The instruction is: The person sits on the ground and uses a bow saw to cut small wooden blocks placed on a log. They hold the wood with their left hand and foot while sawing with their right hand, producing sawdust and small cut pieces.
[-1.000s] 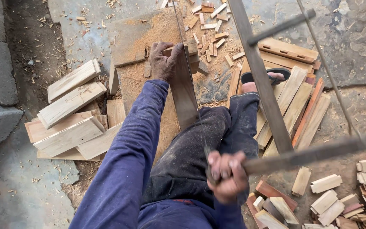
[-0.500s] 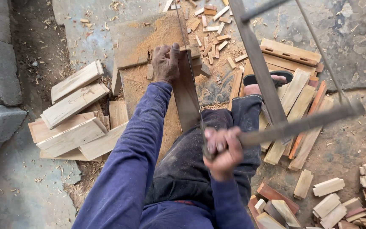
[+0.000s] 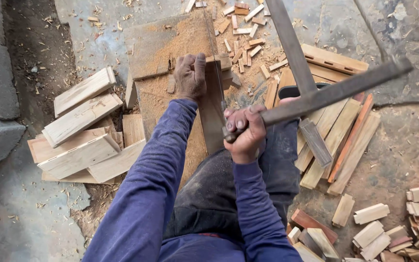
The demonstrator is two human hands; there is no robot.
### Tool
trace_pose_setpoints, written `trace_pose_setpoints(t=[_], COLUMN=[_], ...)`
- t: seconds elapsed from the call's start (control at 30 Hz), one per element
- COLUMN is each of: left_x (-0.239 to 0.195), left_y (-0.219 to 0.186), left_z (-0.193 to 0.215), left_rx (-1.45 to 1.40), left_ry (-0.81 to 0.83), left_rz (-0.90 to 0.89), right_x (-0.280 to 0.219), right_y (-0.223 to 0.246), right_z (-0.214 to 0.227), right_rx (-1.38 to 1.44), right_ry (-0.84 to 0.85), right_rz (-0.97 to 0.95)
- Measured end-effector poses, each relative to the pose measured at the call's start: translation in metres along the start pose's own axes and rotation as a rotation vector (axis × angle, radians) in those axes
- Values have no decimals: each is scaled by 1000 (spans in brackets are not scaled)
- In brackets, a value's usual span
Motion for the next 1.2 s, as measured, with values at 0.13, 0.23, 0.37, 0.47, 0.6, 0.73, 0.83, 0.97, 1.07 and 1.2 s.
trace_pose_setpoints(t=[0.13,0.23,0.37,0.47,0.6,0.73,0.83,0.97,1.07,1.2], left_x=[0,-8,-5,-4,-4,-1,-7,-3,-3,-9], left_y=[-1,3,7,-2,1,-1,-2,-3,-6,21], left_z=[-1,2,-1,3,-1,0,3,0,3,-6], left_rx=[19,46,30,-4,51,79,82,33,-4,58], left_ry=[-7,31,15,25,33,19,25,36,44,56], left_rz=[47,74,17,11,71,4,42,-1,-40,-15], right_x=[-46,-127,-175,-121,-7,-31,-113,-165,-104,12], right_y=[21,70,110,73,8,24,71,105,71,1], right_z=[21,54,79,71,-7,1,43,75,51,0], right_rx=[35,23,27,89,-26,-8,84,86,93,21], right_ry=[120,26,90,78,82,2,95,26,39,-1], right_rz=[25,32,5,-74,60,-8,8,11,-36,-46])
Point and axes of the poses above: each hand's wrist, its own x-axis towards the middle knuckle, its own z-axis out of the back of the hand, y = z × x, the point moved 2 cm from there along x, towards the middle knuckle, and after that the axes turned 9 degrees about -y, right-handed, at the moved point
